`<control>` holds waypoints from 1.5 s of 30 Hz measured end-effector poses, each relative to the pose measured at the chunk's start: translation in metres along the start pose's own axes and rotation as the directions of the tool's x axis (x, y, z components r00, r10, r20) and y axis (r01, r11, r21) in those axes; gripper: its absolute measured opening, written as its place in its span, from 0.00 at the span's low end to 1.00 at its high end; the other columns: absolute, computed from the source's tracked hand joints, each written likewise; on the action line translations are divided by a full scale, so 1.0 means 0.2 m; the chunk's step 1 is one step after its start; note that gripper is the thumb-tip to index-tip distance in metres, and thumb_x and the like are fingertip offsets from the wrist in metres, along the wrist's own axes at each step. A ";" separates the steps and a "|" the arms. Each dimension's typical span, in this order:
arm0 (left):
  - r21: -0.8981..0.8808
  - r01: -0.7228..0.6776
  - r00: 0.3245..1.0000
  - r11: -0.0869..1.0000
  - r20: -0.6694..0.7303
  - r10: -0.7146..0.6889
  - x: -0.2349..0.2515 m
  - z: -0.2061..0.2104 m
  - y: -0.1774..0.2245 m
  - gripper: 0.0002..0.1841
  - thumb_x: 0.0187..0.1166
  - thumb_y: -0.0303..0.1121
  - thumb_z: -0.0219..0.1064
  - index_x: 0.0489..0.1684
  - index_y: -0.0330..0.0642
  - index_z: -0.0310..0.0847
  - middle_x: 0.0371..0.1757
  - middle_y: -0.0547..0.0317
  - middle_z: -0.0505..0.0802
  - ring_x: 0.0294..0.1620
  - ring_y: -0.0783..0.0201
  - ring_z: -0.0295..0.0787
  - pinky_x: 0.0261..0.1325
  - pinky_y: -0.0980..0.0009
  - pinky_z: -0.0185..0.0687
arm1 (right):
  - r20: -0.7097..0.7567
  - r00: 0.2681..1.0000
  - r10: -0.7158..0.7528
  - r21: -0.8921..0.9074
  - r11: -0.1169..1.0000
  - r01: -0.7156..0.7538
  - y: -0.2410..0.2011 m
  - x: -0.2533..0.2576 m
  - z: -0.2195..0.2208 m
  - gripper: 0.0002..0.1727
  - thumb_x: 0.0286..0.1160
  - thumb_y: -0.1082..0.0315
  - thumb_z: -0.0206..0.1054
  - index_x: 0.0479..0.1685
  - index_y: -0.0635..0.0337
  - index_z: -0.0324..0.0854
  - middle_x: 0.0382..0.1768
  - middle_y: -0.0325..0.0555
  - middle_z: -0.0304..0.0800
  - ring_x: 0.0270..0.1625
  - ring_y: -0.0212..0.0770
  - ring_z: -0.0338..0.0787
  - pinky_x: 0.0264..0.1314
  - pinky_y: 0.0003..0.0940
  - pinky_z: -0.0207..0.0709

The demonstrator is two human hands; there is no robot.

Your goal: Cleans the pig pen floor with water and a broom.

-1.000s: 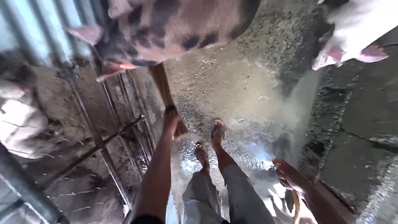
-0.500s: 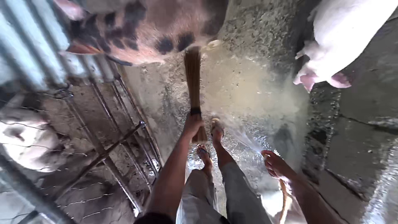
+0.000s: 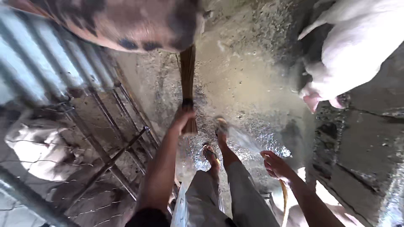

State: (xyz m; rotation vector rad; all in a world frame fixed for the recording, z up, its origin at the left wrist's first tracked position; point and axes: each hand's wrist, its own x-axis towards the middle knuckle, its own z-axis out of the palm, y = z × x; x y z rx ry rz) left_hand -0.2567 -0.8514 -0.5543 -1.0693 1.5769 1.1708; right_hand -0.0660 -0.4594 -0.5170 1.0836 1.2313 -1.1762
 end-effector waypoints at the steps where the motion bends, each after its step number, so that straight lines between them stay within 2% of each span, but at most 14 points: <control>1: -0.008 0.036 0.998 0.999 -0.047 -0.036 -0.12 0.01 -0.17 0.48 0.71 0.36 0.78 0.93 0.50 0.51 0.72 0.37 0.84 0.65 0.44 0.86 0.64 0.43 0.85 | -0.007 1.000 0.019 -0.027 0.999 -0.019 0.00 -0.03 0.00 0.19 0.95 0.64 0.46 0.79 0.56 0.65 0.19 0.33 0.64 0.13 0.28 0.63 0.14 0.25 0.61; 3: -0.174 0.102 0.979 0.979 -0.157 -0.130 -0.36 0.10 -0.43 0.40 0.76 0.32 0.74 0.89 0.40 0.57 0.71 0.35 0.83 0.66 0.45 0.85 0.66 0.45 0.83 | -0.043 0.996 0.077 -0.082 0.993 -0.080 0.04 -0.08 0.00 0.20 0.95 0.64 0.47 0.81 0.57 0.64 0.22 0.36 0.65 0.16 0.30 0.64 0.17 0.28 0.62; 5: -0.471 0.112 0.950 0.875 -0.208 -0.233 -0.41 0.24 -0.53 0.20 0.83 0.33 0.65 0.71 0.37 0.72 0.51 0.41 0.89 0.46 0.52 0.88 0.48 0.51 0.87 | -0.071 0.992 0.106 -0.093 0.989 -0.113 0.09 -0.10 -0.01 0.20 0.95 0.64 0.47 0.79 0.57 0.65 0.22 0.37 0.66 0.16 0.31 0.65 0.17 0.29 0.63; 8: -0.760 0.121 0.988 0.639 0.032 -0.149 -0.22 0.48 -0.29 0.14 0.90 0.43 0.50 0.45 0.43 0.74 0.30 0.54 0.87 0.28 0.59 0.87 0.31 0.58 0.86 | -0.088 0.993 0.083 -0.069 0.994 -0.089 0.13 -0.13 -0.01 0.19 0.96 0.63 0.47 0.78 0.58 0.66 0.23 0.37 0.66 0.17 0.31 0.65 0.18 0.29 0.63; 12: -0.499 0.017 0.950 0.867 0.278 0.141 -0.08 0.74 0.26 0.15 0.85 0.41 0.62 0.63 0.46 0.75 0.39 0.57 0.89 0.35 0.65 0.87 0.38 0.65 0.87 | -0.080 0.997 0.018 0.051 0.999 -0.014 0.11 -0.15 -0.01 0.19 0.94 0.65 0.47 0.77 0.58 0.65 0.20 0.34 0.66 0.15 0.29 0.66 0.16 0.27 0.64; 15: -0.127 -0.138 0.932 0.982 0.318 0.172 -0.09 0.52 0.38 0.37 0.76 0.37 0.72 0.87 0.48 0.61 0.60 0.46 0.89 0.52 0.57 0.89 0.55 0.56 0.88 | -0.039 0.998 -0.058 0.056 0.997 0.060 -0.12 -0.16 0.01 0.17 0.94 0.65 0.47 0.75 0.57 0.67 0.19 0.32 0.65 0.14 0.28 0.64 0.15 0.25 0.62; 18: 0.021 -0.094 0.981 0.995 0.170 0.089 -0.33 0.17 0.11 0.49 0.67 0.29 0.78 0.93 0.45 0.52 0.74 0.39 0.83 0.69 0.50 0.85 0.70 0.50 0.84 | 0.020 0.992 -0.125 -0.097 0.987 0.126 -0.28 -0.20 0.04 0.18 0.93 0.63 0.48 0.74 0.59 0.69 0.20 0.34 0.66 0.16 0.29 0.66 0.17 0.27 0.65; 21: -0.105 0.087 0.993 0.991 -0.067 -0.095 -0.46 -0.16 -0.20 0.41 0.72 0.30 0.76 0.88 0.42 0.59 0.68 0.36 0.86 0.60 0.44 0.90 0.60 0.44 0.89 | 0.016 0.998 -0.067 -0.233 0.970 0.069 -0.46 -0.13 0.10 0.19 0.95 0.61 0.47 0.77 0.57 0.68 0.26 0.40 0.69 0.20 0.34 0.68 0.23 0.34 0.68; 24: -0.471 0.124 0.951 0.873 -0.195 -0.240 -0.32 -0.23 -0.20 0.15 0.82 0.35 0.64 0.61 0.37 0.78 0.43 0.47 0.89 0.40 0.56 0.87 0.41 0.55 0.86 | -0.001 1.000 -0.011 -0.141 0.990 0.011 -0.52 -0.07 0.22 0.19 0.96 0.60 0.47 0.77 0.55 0.67 0.22 0.37 0.66 0.17 0.32 0.66 0.19 0.30 0.65; 27: -0.654 0.095 0.995 0.750 0.082 -0.054 0.03 0.07 0.13 0.11 0.88 0.37 0.54 0.55 0.40 0.76 0.35 0.53 0.88 0.33 0.60 0.88 0.37 0.58 0.88 | -0.059 0.997 -0.044 0.048 0.998 0.047 -0.50 -0.07 0.34 0.17 0.94 0.64 0.48 0.74 0.57 0.67 0.19 0.32 0.64 0.14 0.27 0.63 0.15 0.25 0.62; 31: -0.403 0.099 0.918 0.910 0.390 0.072 0.15 0.44 0.59 0.18 0.81 0.36 0.67 0.66 0.41 0.74 0.41 0.51 0.88 0.34 0.59 0.86 0.38 0.58 0.85 | -0.165 0.986 -0.032 0.192 0.979 0.064 -0.46 -0.10 0.47 0.14 0.93 0.66 0.48 0.69 0.56 0.68 0.14 0.28 0.62 0.11 0.25 0.62 0.11 0.22 0.61; 37: -0.242 0.114 0.974 0.963 0.216 -0.061 -0.17 -0.48 0.18 0.35 0.75 0.30 0.70 0.84 0.40 0.62 0.58 0.40 0.88 0.51 0.50 0.90 0.52 0.51 0.90 | -0.057 0.996 -0.064 0.146 0.987 0.072 -0.64 -0.25 0.64 0.13 0.89 0.68 0.51 0.66 0.57 0.71 0.13 0.27 0.63 0.10 0.23 0.62 0.11 0.20 0.61; 40: -0.445 0.153 0.975 0.883 -0.076 -0.208 -0.28 -0.74 -0.07 0.19 0.82 0.34 0.65 0.68 0.40 0.74 0.45 0.47 0.89 0.39 0.56 0.89 0.41 0.56 0.89 | 0.043 0.998 -0.056 0.087 0.995 0.052 -0.74 -0.28 0.70 0.13 0.91 0.67 0.52 0.66 0.56 0.72 0.14 0.28 0.64 0.11 0.23 0.63 0.12 0.19 0.60; 45: -0.675 -0.016 0.998 0.738 -0.052 -0.026 0.26 -0.62 0.40 0.10 0.89 0.37 0.55 0.54 0.41 0.75 0.36 0.55 0.87 0.33 0.62 0.86 0.37 0.61 0.86 | 0.118 0.987 -0.108 0.059 0.993 0.101 -0.76 -0.17 0.79 0.14 0.88 0.67 0.52 0.66 0.56 0.72 0.15 0.28 0.65 0.11 0.24 0.63 0.13 0.20 0.61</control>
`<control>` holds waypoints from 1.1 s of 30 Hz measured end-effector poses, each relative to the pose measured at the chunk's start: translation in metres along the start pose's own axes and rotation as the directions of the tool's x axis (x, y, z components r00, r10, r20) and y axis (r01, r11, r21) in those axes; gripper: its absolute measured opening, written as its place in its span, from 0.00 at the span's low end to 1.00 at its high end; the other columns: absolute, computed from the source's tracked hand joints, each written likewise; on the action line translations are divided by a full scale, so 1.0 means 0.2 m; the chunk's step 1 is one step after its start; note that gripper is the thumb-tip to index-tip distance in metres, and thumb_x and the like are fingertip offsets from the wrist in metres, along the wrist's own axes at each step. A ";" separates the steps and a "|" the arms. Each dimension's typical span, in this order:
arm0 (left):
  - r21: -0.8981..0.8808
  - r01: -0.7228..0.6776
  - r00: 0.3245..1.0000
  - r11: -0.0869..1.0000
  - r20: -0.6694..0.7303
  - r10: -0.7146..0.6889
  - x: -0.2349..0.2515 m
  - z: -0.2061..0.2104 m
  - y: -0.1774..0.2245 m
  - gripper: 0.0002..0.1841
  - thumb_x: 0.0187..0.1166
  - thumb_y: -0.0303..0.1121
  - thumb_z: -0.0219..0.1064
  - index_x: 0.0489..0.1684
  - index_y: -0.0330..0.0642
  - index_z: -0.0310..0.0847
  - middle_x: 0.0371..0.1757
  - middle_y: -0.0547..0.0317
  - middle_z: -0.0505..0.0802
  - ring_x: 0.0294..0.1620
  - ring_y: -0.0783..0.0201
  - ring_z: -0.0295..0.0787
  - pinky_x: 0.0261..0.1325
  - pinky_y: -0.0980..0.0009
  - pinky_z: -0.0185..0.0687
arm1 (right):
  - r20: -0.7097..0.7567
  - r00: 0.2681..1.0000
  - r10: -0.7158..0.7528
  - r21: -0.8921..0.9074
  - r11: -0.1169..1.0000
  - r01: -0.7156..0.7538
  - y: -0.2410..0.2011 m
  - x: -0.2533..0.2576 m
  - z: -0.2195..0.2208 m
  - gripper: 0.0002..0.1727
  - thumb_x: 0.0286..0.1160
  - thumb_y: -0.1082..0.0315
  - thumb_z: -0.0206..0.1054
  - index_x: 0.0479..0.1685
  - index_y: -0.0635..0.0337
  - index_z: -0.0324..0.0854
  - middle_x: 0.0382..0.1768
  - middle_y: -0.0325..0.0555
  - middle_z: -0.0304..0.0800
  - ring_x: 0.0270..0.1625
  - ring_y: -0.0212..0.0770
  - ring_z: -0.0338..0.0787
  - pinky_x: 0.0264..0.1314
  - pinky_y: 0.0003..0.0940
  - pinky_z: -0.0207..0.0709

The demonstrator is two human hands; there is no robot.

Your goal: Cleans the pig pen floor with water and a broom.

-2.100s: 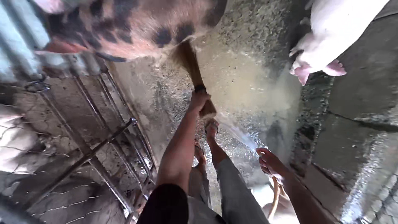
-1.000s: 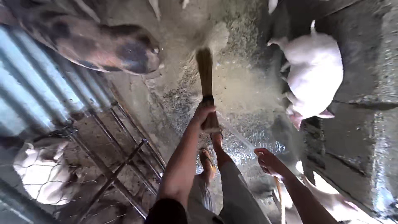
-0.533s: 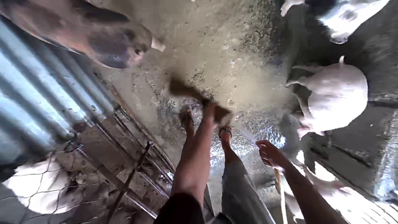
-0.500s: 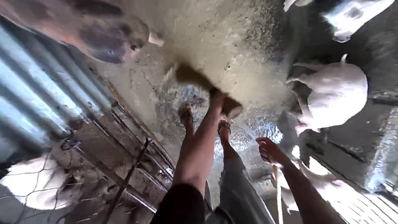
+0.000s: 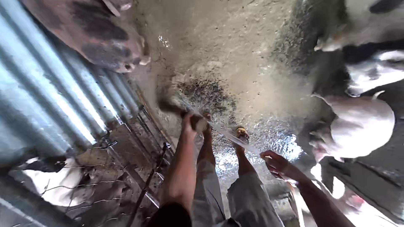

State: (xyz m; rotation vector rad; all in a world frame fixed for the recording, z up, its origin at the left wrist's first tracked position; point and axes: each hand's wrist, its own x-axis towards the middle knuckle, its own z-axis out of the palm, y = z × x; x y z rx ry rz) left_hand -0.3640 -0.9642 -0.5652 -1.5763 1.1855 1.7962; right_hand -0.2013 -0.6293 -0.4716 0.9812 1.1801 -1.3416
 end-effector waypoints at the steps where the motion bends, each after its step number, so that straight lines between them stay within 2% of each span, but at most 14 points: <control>1: 0.071 -0.033 0.997 0.997 0.065 0.029 0.09 0.16 0.04 0.09 0.87 0.36 0.56 0.55 0.42 0.75 0.36 0.56 0.86 0.34 0.62 0.85 0.37 0.62 0.85 | -0.007 1.000 -0.016 0.014 1.000 0.017 0.02 -0.01 0.00 0.14 0.86 0.66 0.52 0.65 0.55 0.72 0.14 0.27 0.65 0.11 0.23 0.64 0.13 0.20 0.61; 5: 0.510 -0.134 0.966 0.850 0.260 -0.004 0.14 0.26 0.15 0.36 0.70 0.36 0.74 0.83 0.47 0.66 0.58 0.42 0.89 0.51 0.50 0.90 0.52 0.48 0.89 | -0.062 0.997 -0.050 0.092 0.994 0.056 0.02 -0.08 -0.06 0.13 0.82 0.66 0.50 0.60 0.50 0.73 0.13 0.24 0.65 0.10 0.21 0.63 0.11 0.18 0.61; 7: 0.635 -0.142 0.975 0.760 0.221 -0.003 -0.03 0.08 0.11 0.48 0.66 0.37 0.80 0.92 0.53 0.55 0.68 0.40 0.87 0.62 0.46 0.89 0.62 0.44 0.86 | -0.059 0.997 -0.050 0.085 0.995 0.055 -0.01 -0.12 -0.08 0.13 0.81 0.65 0.50 0.59 0.49 0.73 0.12 0.24 0.65 0.09 0.22 0.63 0.10 0.18 0.60; 9: 0.594 -0.042 0.997 0.803 0.078 -0.006 -0.25 -0.12 -0.06 0.46 0.69 0.35 0.78 0.92 0.47 0.55 0.73 0.38 0.83 0.69 0.46 0.85 0.69 0.45 0.84 | -0.012 1.000 -0.027 0.058 0.998 0.028 -0.02 -0.18 -0.07 0.14 0.81 0.64 0.52 0.61 0.51 0.74 0.12 0.25 0.65 0.09 0.22 0.64 0.10 0.19 0.61; 13: 0.042 0.031 0.979 0.999 -0.204 -0.021 -0.25 -0.16 -0.13 0.12 0.87 0.37 0.58 0.56 0.39 0.76 0.38 0.50 0.87 0.36 0.58 0.86 0.38 0.57 0.86 | 0.025 0.999 -0.027 0.044 0.999 0.025 -0.04 -0.18 -0.02 0.12 0.83 0.64 0.54 0.59 0.52 0.75 0.13 0.26 0.66 0.09 0.22 0.63 0.11 0.19 0.60; 15: -0.232 -0.055 0.986 0.971 -0.164 0.017 0.04 -0.01 0.06 0.13 0.91 0.44 0.50 0.47 0.44 0.72 0.34 0.56 0.81 0.32 0.60 0.80 0.38 0.58 0.83 | -0.004 1.000 -0.029 0.076 0.997 0.030 -0.01 -0.15 -0.01 0.14 0.80 0.63 0.54 0.60 0.51 0.75 0.12 0.25 0.67 0.09 0.22 0.64 0.10 0.18 0.60; 17: -0.260 -0.151 0.986 0.954 -0.104 0.128 0.37 0.24 0.33 0.12 0.90 0.46 0.51 0.43 0.49 0.69 0.30 0.62 0.77 0.29 0.64 0.76 0.36 0.61 0.80 | -0.048 0.999 -0.017 0.105 0.994 0.022 0.03 -0.13 0.00 0.13 0.80 0.62 0.54 0.59 0.50 0.75 0.12 0.25 0.66 0.09 0.22 0.64 0.10 0.18 0.61; 21: 0.363 -0.165 0.986 0.917 0.070 0.150 0.56 0.53 0.84 0.27 0.78 0.46 0.66 0.74 0.44 0.73 0.58 0.48 0.89 0.56 0.53 0.88 0.53 0.49 0.87 | -0.135 0.991 -0.015 0.154 0.987 0.036 0.07 -0.15 0.02 0.13 0.78 0.61 0.55 0.57 0.48 0.74 0.12 0.25 0.66 0.09 0.22 0.64 0.10 0.18 0.61; 23: 0.644 -0.218 0.975 0.733 0.174 0.137 0.41 0.39 0.93 0.37 0.70 0.44 0.74 0.83 0.50 0.68 0.65 0.44 0.88 0.61 0.49 0.87 0.57 0.45 0.87 | -0.138 0.990 -0.019 0.164 0.986 0.042 0.05 -0.16 0.06 0.12 0.79 0.61 0.54 0.58 0.48 0.74 0.11 0.25 0.66 0.09 0.22 0.64 0.10 0.18 0.61; 24: 0.720 -0.256 0.966 0.645 0.219 0.139 0.30 0.29 0.92 0.46 0.67 0.40 0.77 0.91 0.53 0.57 0.71 0.40 0.84 0.67 0.45 0.85 0.63 0.41 0.85 | -0.136 0.990 -0.027 0.169 0.984 0.050 0.03 -0.16 0.07 0.12 0.80 0.62 0.53 0.58 0.48 0.74 0.11 0.25 0.66 0.08 0.21 0.64 0.10 0.17 0.61; 26: 0.763 -0.245 0.969 0.598 0.194 0.150 0.07 0.05 0.72 0.55 0.63 0.37 0.82 0.95 0.57 0.46 0.74 0.38 0.83 0.67 0.42 0.86 0.63 0.40 0.86 | -0.143 0.989 -0.037 0.189 0.980 0.064 0.01 -0.20 0.09 0.12 0.81 0.63 0.52 0.58 0.49 0.74 0.11 0.25 0.67 0.08 0.21 0.65 0.10 0.17 0.61; 29: 0.603 -0.094 0.992 0.793 -0.012 0.127 -0.15 -0.17 0.41 0.42 0.72 0.32 0.76 0.89 0.41 0.57 0.71 0.36 0.83 0.67 0.46 0.84 0.67 0.45 0.83 | -0.136 0.990 -0.044 0.221 0.972 0.074 0.01 -0.26 0.12 0.12 0.80 0.63 0.53 0.57 0.48 0.75 0.11 0.25 0.68 0.09 0.21 0.65 0.10 0.17 0.61; 31: 0.387 -0.035 0.977 0.921 -0.181 0.113 -0.09 -0.14 0.31 0.24 0.79 0.31 0.69 0.72 0.32 0.72 0.55 0.38 0.88 0.51 0.49 0.88 0.52 0.49 0.86 | -0.137 0.990 -0.032 0.245 0.967 0.065 0.02 -0.28 0.12 0.11 0.79 0.62 0.54 0.56 0.47 0.75 0.11 0.25 0.68 0.09 0.21 0.64 0.09 0.18 0.60; 33: 0.177 -0.042 0.983 0.983 -0.170 0.072 0.11 0.06 0.33 0.16 0.87 0.34 0.58 0.65 0.33 0.72 0.45 0.44 0.86 0.40 0.55 0.85 0.42 0.55 0.85 | -0.150 0.988 -0.040 0.265 0.961 0.079 0.03 -0.30 0.14 0.12 0.80 0.63 0.52 0.56 0.46 0.75 0.11 0.24 0.68 0.09 0.21 0.64 0.10 0.18 0.60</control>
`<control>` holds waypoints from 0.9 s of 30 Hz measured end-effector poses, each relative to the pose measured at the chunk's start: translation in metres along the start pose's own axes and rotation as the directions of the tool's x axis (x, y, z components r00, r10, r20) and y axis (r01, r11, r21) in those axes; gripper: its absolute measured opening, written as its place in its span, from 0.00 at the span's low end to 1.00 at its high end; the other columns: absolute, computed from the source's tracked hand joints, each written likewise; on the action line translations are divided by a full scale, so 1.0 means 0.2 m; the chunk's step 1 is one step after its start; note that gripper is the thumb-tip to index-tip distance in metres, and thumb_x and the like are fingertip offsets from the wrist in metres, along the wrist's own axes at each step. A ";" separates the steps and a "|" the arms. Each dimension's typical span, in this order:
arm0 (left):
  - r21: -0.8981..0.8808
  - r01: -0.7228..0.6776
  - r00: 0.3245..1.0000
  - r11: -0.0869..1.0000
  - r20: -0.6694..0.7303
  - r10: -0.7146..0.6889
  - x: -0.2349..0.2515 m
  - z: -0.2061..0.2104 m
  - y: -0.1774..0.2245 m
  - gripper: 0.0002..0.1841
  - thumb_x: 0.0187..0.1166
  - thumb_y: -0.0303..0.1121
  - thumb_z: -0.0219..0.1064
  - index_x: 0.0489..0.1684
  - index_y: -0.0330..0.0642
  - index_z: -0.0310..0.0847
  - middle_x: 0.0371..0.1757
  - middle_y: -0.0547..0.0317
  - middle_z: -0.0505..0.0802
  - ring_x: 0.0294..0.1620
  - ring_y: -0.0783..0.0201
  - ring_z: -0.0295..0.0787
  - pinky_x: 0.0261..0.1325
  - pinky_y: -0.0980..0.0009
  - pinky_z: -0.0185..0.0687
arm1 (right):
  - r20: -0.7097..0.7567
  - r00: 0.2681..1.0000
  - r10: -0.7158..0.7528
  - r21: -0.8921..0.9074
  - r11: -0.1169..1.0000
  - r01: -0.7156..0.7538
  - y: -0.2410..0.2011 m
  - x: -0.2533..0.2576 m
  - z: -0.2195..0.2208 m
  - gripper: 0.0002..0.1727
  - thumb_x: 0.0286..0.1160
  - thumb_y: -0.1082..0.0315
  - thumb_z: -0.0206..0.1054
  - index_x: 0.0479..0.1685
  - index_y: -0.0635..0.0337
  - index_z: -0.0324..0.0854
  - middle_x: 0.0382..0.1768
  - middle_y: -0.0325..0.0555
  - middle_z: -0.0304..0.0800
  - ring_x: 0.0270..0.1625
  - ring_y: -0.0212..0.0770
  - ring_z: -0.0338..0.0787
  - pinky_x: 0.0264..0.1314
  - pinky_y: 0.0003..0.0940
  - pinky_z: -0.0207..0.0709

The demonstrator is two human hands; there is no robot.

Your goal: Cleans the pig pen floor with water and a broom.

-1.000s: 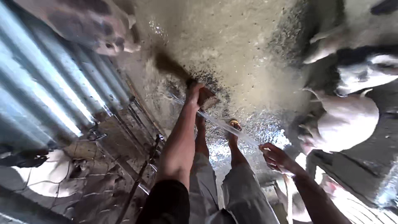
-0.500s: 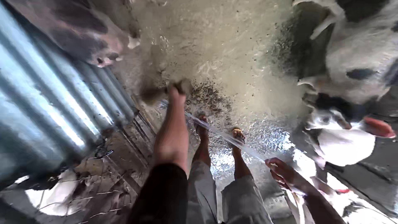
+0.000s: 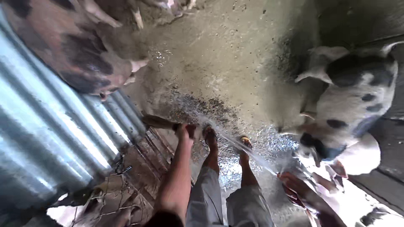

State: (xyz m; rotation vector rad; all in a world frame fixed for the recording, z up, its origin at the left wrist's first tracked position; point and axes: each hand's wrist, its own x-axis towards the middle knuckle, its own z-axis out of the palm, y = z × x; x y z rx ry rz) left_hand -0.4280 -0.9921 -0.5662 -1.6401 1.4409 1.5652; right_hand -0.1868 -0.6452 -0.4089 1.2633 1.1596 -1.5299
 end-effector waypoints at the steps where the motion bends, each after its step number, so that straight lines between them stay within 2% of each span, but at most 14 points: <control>1: -0.057 0.005 0.997 0.998 0.081 -0.001 0.09 0.16 0.05 0.15 0.89 0.36 0.55 0.65 0.35 0.71 0.44 0.47 0.85 0.39 0.56 0.83 0.42 0.56 0.84 | -0.003 1.000 -0.023 0.016 1.000 0.023 0.01 0.00 0.01 0.13 0.80 0.64 0.51 0.57 0.47 0.75 0.12 0.24 0.68 0.09 0.21 0.65 0.10 0.18 0.60; 3: -0.001 -0.009 0.972 1.000 0.234 0.009 0.18 0.53 0.22 0.17 0.87 0.39 0.56 0.65 0.37 0.73 0.48 0.48 0.86 0.43 0.56 0.84 0.45 0.55 0.84 | -0.010 0.996 -0.092 0.070 0.993 0.092 0.03 0.02 0.03 0.11 0.81 0.62 0.54 0.56 0.43 0.76 0.13 0.23 0.69 0.10 0.21 0.66 0.12 0.18 0.64; 5: 0.186 -0.110 0.927 0.976 0.373 0.034 0.19 0.80 0.41 0.19 0.83 0.40 0.62 0.66 0.39 0.75 0.50 0.48 0.87 0.45 0.56 0.85 0.45 0.56 0.84 | -0.010 0.990 -0.143 0.090 0.986 0.143 0.03 0.04 0.06 0.09 0.81 0.59 0.57 0.55 0.39 0.77 0.14 0.23 0.72 0.11 0.21 0.68 0.13 0.19 0.65; 7: 0.398 -0.284 0.847 0.872 0.530 0.034 0.12 0.75 0.50 0.29 0.74 0.38 0.70 0.77 0.44 0.71 0.56 0.44 0.89 0.52 0.52 0.90 0.51 0.51 0.89 | 0.007 0.992 -0.130 0.076 0.989 0.129 0.03 0.02 0.10 0.10 0.79 0.58 0.58 0.54 0.40 0.78 0.14 0.23 0.72 0.11 0.21 0.68 0.13 0.19 0.65; 9: 0.547 -0.474 0.783 0.690 0.620 0.047 0.00 0.59 0.58 0.49 0.64 0.34 0.78 0.92 0.54 0.55 0.69 0.39 0.87 0.62 0.45 0.89 0.60 0.42 0.88 | 0.051 0.993 -0.109 0.054 0.993 0.106 0.02 0.07 0.14 0.11 0.79 0.59 0.56 0.55 0.43 0.77 0.13 0.24 0.70 0.10 0.22 0.67 0.11 0.19 0.64; 11: 0.609 -0.483 0.822 0.629 0.563 0.087 -0.16 0.30 0.42 0.55 0.63 0.34 0.81 0.96 0.55 0.48 0.75 0.38 0.83 0.69 0.42 0.85 0.67 0.39 0.84 | 0.089 0.994 -0.060 0.033 0.998 0.057 0.04 0.04 0.17 0.13 0.80 0.61 0.54 0.59 0.48 0.76 0.13 0.25 0.69 0.10 0.23 0.66 0.11 0.20 0.63; 13: 0.551 -0.338 0.916 0.763 0.379 0.132 -0.21 0.01 0.20 0.47 0.69 0.33 0.77 0.93 0.49 0.53 0.73 0.40 0.84 0.70 0.47 0.85 0.70 0.46 0.84 | 0.131 0.991 -0.038 0.001 0.999 0.038 0.06 0.03 0.18 0.15 0.80 0.63 0.53 0.62 0.50 0.74 0.13 0.26 0.68 0.10 0.23 0.66 0.11 0.20 0.63; 15: 0.367 -0.158 0.984 0.917 0.131 0.117 -0.17 -0.12 0.06 0.28 0.78 0.32 0.69 0.78 0.37 0.69 0.58 0.39 0.88 0.54 0.50 0.89 0.55 0.49 0.88 | 0.157 0.987 -0.029 -0.004 1.000 0.030 0.07 0.02 0.19 0.15 0.81 0.64 0.53 0.62 0.51 0.75 0.14 0.26 0.68 0.11 0.23 0.66 0.13 0.21 0.63; 17: 0.193 -0.019 1.000 0.981 -0.014 0.023 -0.05 -0.08 0.09 0.17 0.85 0.38 0.61 0.63 0.36 0.76 0.46 0.45 0.88 0.42 0.54 0.87 0.43 0.52 0.85 | 0.154 0.987 -0.039 0.026 0.999 0.035 0.10 0.04 0.18 0.14 0.81 0.64 0.54 0.61 0.51 0.76 0.13 0.26 0.68 0.11 0.23 0.65 0.12 0.20 0.62; 19: 0.119 0.008 0.998 0.993 0.063 -0.016 0.09 0.14 0.22 0.17 0.87 0.42 0.59 0.64 0.41 0.74 0.50 0.49 0.86 0.47 0.55 0.84 0.48 0.53 0.84 | 0.127 0.990 -0.067 0.061 0.996 0.060 0.13 0.12 0.18 0.14 0.81 0.64 0.54 0.62 0.51 0.76 0.13 0.26 0.68 0.11 0.22 0.65 0.13 0.20 0.62; 22: 0.227 -0.100 0.956 0.969 0.293 0.030 0.18 0.54 0.38 0.19 0.84 0.46 0.60 0.64 0.45 0.75 0.49 0.52 0.88 0.47 0.57 0.87 0.48 0.53 0.86 | 0.130 0.990 -0.061 0.070 0.996 0.053 0.20 0.22 0.25 0.16 0.81 0.65 0.54 0.64 0.52 0.73 0.15 0.26 0.69 0.12 0.23 0.66 0.14 0.21 0.63; 24: 0.427 -0.276 0.893 0.861 0.446 0.065 0.16 0.62 0.51 0.24 0.77 0.43 0.66 0.70 0.47 0.74 0.49 0.51 0.90 0.45 0.57 0.90 0.45 0.55 0.89 | 0.141 0.988 -0.056 0.069 0.997 0.047 0.22 0.27 0.29 0.16 0.82 0.65 0.53 0.65 0.53 0.72 0.16 0.28 0.68 0.12 0.25 0.66 0.14 0.22 0.63; 26: 0.615 -0.444 0.838 0.652 0.542 0.059 0.04 0.54 0.57 0.42 0.70 0.38 0.74 0.89 0.54 0.58 0.65 0.44 0.87 0.58 0.51 0.89 0.57 0.48 0.89 | 0.099 0.994 -0.051 0.072 0.996 0.044 0.26 0.28 0.29 0.16 0.83 0.64 0.53 0.66 0.55 0.72 0.15 0.29 0.68 0.12 0.25 0.66 0.13 0.22 0.63; 27: 0.674 -0.468 0.845 0.571 0.531 0.066 -0.04 0.46 0.53 0.50 0.67 0.36 0.78 0.94 0.56 0.50 0.73 0.39 0.83 0.67 0.45 0.86 0.64 0.41 0.85 | 0.061 0.998 -0.036 0.064 0.997 0.032 0.29 0.27 0.27 0.17 0.84 0.64 0.52 0.67 0.56 0.71 0.15 0.29 0.68 0.12 0.25 0.66 0.13 0.23 0.63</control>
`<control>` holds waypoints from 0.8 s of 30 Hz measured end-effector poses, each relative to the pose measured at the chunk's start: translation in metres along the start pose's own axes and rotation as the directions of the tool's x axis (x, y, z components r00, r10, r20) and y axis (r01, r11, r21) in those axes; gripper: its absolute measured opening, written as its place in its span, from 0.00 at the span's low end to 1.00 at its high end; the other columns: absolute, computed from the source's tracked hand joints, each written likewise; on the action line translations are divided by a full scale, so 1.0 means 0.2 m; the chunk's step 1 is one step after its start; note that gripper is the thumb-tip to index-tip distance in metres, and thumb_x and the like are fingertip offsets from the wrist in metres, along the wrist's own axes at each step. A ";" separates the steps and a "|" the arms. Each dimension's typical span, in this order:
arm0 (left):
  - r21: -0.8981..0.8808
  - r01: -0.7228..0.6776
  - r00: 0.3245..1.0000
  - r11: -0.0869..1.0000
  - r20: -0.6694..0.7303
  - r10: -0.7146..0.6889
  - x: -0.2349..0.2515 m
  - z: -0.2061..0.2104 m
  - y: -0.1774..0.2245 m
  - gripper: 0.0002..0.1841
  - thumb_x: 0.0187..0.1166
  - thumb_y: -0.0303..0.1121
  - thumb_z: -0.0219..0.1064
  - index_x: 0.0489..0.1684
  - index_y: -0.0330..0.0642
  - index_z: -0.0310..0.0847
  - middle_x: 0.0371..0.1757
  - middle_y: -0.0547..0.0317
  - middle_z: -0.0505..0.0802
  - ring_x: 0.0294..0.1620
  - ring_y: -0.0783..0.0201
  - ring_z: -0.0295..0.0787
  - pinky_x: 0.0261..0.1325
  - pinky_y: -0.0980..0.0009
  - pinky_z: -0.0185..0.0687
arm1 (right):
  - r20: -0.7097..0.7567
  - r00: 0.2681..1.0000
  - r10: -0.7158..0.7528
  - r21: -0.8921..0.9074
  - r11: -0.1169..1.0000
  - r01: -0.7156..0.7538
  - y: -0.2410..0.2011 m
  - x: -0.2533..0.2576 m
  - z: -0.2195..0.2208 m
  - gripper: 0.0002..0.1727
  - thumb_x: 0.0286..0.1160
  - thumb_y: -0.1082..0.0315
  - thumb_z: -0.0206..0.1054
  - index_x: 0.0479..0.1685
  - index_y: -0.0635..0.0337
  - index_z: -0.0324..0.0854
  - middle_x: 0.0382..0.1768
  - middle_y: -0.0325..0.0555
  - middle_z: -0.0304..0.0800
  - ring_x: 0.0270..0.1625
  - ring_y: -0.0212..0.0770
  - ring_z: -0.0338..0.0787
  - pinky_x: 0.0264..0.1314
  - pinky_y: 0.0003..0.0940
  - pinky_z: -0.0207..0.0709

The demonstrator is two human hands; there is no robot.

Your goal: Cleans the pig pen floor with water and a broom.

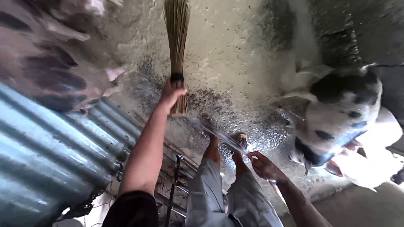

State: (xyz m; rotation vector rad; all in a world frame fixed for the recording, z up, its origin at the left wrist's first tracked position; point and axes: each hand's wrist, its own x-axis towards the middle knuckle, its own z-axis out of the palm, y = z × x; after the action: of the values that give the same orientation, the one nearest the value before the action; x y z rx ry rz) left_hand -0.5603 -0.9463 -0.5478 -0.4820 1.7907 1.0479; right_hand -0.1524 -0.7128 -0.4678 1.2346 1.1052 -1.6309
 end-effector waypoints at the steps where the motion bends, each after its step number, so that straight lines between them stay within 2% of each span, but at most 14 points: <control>1: 0.038 0.027 0.999 0.999 -0.039 -0.025 -0.13 0.05 -0.11 0.55 0.64 0.35 0.80 0.96 0.57 0.45 0.76 0.37 0.81 0.70 0.41 0.83 0.66 0.38 0.83 | -0.044 0.999 0.024 0.000 1.000 -0.024 0.04 -0.03 -0.03 0.17 0.85 0.65 0.51 0.68 0.58 0.70 0.16 0.30 0.68 0.13 0.26 0.67 0.14 0.24 0.64; 3: -0.067 0.129 0.979 0.989 -0.150 -0.138 -0.36 0.18 -0.39 0.55 0.66 0.32 0.79 0.96 0.52 0.43 0.77 0.35 0.80 0.70 0.42 0.84 0.67 0.41 0.84 | -0.111 0.992 0.056 0.049 0.998 -0.051 0.11 -0.09 -0.07 0.17 0.89 0.66 0.50 0.70 0.62 0.69 0.16 0.33 0.69 0.13 0.28 0.68 0.15 0.26 0.66; 5: -0.400 0.192 0.922 0.896 -0.240 -0.304 -0.47 0.39 -0.54 0.33 0.77 0.29 0.71 0.84 0.41 0.63 0.63 0.38 0.87 0.57 0.47 0.88 0.56 0.47 0.88 | -0.132 0.990 0.046 0.113 0.993 -0.032 0.14 -0.11 -0.09 0.16 0.88 0.66 0.50 0.68 0.60 0.70 0.15 0.32 0.68 0.12 0.27 0.67 0.13 0.24 0.64; 6: -0.574 0.194 0.897 0.795 -0.225 -0.382 -0.47 0.50 -0.57 0.19 0.82 0.31 0.65 0.69 0.37 0.72 0.50 0.42 0.89 0.45 0.51 0.89 0.46 0.50 0.88 | -0.136 0.990 0.039 0.144 0.989 -0.020 0.15 -0.14 -0.09 0.16 0.88 0.66 0.50 0.68 0.59 0.71 0.15 0.31 0.67 0.12 0.26 0.66 0.13 0.23 0.64; 7: -0.705 0.206 0.897 0.678 -0.141 -0.419 -0.46 0.61 -0.55 0.13 0.86 0.36 0.58 0.59 0.37 0.75 0.41 0.46 0.88 0.37 0.54 0.87 0.39 0.53 0.86 | -0.140 0.989 0.034 0.166 0.986 -0.011 0.16 -0.17 -0.09 0.15 0.88 0.66 0.50 0.67 0.59 0.71 0.14 0.31 0.67 0.11 0.26 0.66 0.13 0.23 0.63; 9: -0.795 0.253 0.943 0.551 0.074 -0.325 -0.34 0.83 -0.39 0.15 0.89 0.42 0.50 0.46 0.40 0.75 0.32 0.52 0.87 0.30 0.58 0.86 0.34 0.58 0.86 | -0.159 0.987 -0.001 0.194 0.980 0.033 0.15 -0.16 -0.10 0.14 0.88 0.65 0.50 0.65 0.57 0.71 0.13 0.29 0.66 0.11 0.25 0.65 0.12 0.22 0.62; 12: -0.633 0.228 0.970 0.740 0.210 -0.119 -0.17 1.04 -0.02 0.11 0.87 0.37 0.58 0.55 0.40 0.76 0.34 0.56 0.86 0.31 0.64 0.85 0.36 0.65 0.85 | -0.139 0.990 -0.028 0.209 0.976 0.057 0.18 -0.11 -0.10 0.16 0.86 0.67 0.48 0.66 0.57 0.70 0.14 0.28 0.66 0.11 0.24 0.64 0.12 0.21 0.62; 14: -0.378 0.097 0.973 0.921 0.229 -0.009 -0.11 0.97 0.13 0.22 0.78 0.35 0.67 0.70 0.44 0.73 0.45 0.51 0.89 0.39 0.60 0.89 0.42 0.60 0.89 | -0.093 0.995 -0.030 0.202 0.978 0.049 0.20 -0.10 -0.09 0.15 0.85 0.66 0.48 0.65 0.55 0.70 0.13 0.27 0.65 0.10 0.24 0.65 0.12 0.21 0.63; 16: -0.121 -0.067 0.978 0.990 0.190 0.090 -0.12 0.82 0.13 0.45 0.67 0.32 0.77 0.90 0.52 0.56 0.67 0.43 0.87 0.60 0.50 0.89 0.59 0.48 0.89 | -0.061 0.997 -0.036 0.198 0.979 0.047 0.22 -0.09 -0.11 0.16 0.83 0.67 0.48 0.65 0.54 0.70 0.13 0.28 0.65 0.10 0.24 0.64 0.11 0.21 0.62; 18: -0.033 -0.037 0.998 0.999 0.045 0.038 -0.31 0.67 -0.09 0.52 0.64 0.35 0.80 0.94 0.58 0.50 0.74 0.43 0.84 0.66 0.46 0.87 0.61 0.43 0.87 | -0.037 0.999 -0.026 0.205 0.978 0.033 0.27 -0.13 -0.11 0.16 0.83 0.67 0.49 0.65 0.54 0.70 0.13 0.28 0.66 0.10 0.25 0.64 0.11 0.22 0.61; 20: -0.216 0.109 0.983 0.970 -0.121 -0.137 -0.48 0.56 -0.32 0.39 0.75 0.33 0.74 0.88 0.47 0.60 0.68 0.40 0.86 0.62 0.47 0.88 0.60 0.46 0.88 | -0.016 0.999 -0.036 0.200 0.979 0.038 0.29 -0.14 -0.12 0.16 0.81 0.67 0.49 0.65 0.55 0.70 0.14 0.29 0.67 0.10 0.26 0.65 0.12 0.22 0.62; 21: -0.350 0.166 0.951 0.922 -0.189 -0.244 -0.51 0.55 -0.40 0.27 0.79 0.32 0.70 0.77 0.40 0.70 0.57 0.41 0.89 0.51 0.50 0.90 0.51 0.49 0.89 | -0.020 0.999 -0.045 0.205 0.977 0.048 0.30 -0.14 -0.13 0.17 0.81 0.68 0.50 0.66 0.56 0.71 0.14 0.30 0.67 0.11 0.26 0.66 0.12 0.23 0.63; 22: -0.467 0.208 0.919 0.860 -0.208 -0.335 -0.49 0.54 -0.45 0.18 0.83 0.35 0.64 0.65 0.37 0.75 0.46 0.44 0.90 0.42 0.53 0.89 0.42 0.52 0.88 | -0.025 0.998 -0.049 0.220 0.974 0.054 0.31 -0.15 -0.12 0.17 0.82 0.68 0.50 0.67 0.56 0.71 0.14 0.30 0.68 0.11 0.27 0.66 0.12 0.24 0.63; 24: -0.595 0.257 0.905 0.762 -0.129 -0.406 -0.36 0.58 -0.43 0.15 0.87 0.42 0.56 0.57 0.40 0.74 0.41 0.49 0.87 0.38 0.56 0.85 0.40 0.54 0.85 | -0.028 0.999 -0.045 0.258 0.965 0.051 0.35 -0.18 -0.10 0.18 0.82 0.68 0.50 0.69 0.56 0.69 0.15 0.30 0.68 0.11 0.27 0.66 0.12 0.24 0.63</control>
State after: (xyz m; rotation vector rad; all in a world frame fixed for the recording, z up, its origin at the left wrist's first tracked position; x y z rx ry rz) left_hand -0.4034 -0.9072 -0.5418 -1.3113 1.4901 1.2954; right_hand -0.0745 -0.7119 -0.4485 1.4039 0.9632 -1.8479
